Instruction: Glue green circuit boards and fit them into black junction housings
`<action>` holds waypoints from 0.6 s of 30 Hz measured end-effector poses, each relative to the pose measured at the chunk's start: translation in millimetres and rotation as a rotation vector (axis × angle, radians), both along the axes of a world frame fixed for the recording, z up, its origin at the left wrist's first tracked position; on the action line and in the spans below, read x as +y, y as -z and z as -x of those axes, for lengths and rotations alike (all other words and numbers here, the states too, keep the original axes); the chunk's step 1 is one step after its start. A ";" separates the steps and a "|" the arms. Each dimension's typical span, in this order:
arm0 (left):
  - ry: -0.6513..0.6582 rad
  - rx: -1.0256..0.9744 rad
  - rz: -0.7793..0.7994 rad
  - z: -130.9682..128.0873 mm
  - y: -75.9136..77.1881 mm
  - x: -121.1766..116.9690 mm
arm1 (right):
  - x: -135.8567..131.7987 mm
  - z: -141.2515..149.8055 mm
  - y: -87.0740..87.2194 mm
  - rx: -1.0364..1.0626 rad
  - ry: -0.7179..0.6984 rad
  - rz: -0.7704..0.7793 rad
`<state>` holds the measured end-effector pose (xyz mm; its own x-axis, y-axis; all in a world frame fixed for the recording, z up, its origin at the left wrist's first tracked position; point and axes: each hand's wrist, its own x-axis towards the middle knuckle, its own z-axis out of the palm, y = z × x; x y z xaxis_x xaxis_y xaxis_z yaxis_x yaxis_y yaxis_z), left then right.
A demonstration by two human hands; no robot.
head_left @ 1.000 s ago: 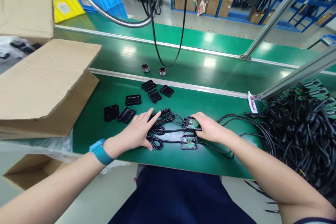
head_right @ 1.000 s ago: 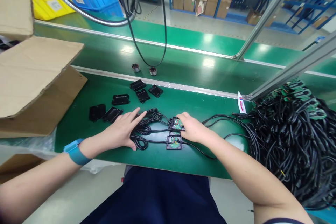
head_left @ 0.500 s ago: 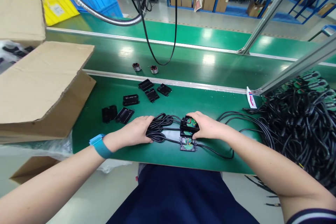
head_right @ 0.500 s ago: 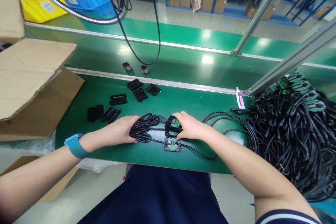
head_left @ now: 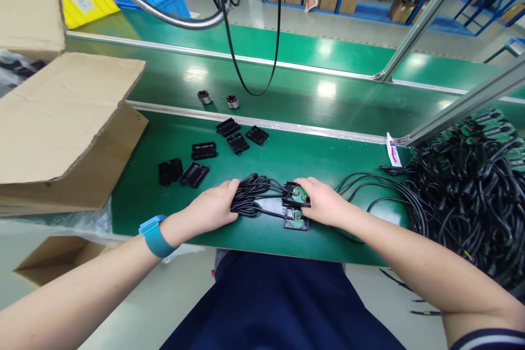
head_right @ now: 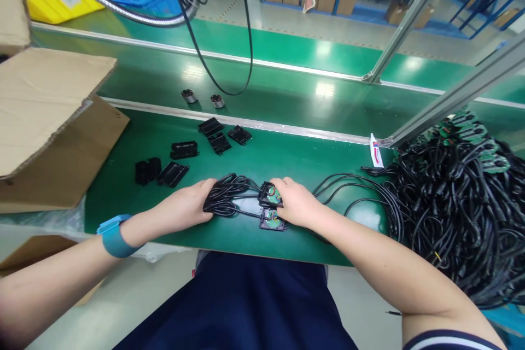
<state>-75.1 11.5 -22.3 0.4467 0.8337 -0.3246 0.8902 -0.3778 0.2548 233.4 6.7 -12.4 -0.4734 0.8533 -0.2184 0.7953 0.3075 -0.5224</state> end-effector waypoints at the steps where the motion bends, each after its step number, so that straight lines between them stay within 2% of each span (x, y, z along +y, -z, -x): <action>1: -0.001 0.009 -0.005 -0.5 -0.1 -0.5 | 0.2 -0.3 -2.3 0.012 -0.005 -0.012; 5: 0.007 0.042 -0.037 0.2 2.5 -2.5 | -5.6 -2.4 -11.9 0.058 -0.008 -0.040; 8: 0.025 0.084 -0.056 0.7 4.6 -4.8 | -23.7 -2.2 -10.3 0.055 0.022 -0.003; 13: 0.042 0.117 -0.035 -1.0 2.9 -5.4 | -53.5 -1.9 6.0 -0.008 0.003 -0.029; 18: 0.056 0.067 0.002 0.1 -2.7 -4.0 | -62.2 -5.2 26.0 0.059 -0.044 -0.034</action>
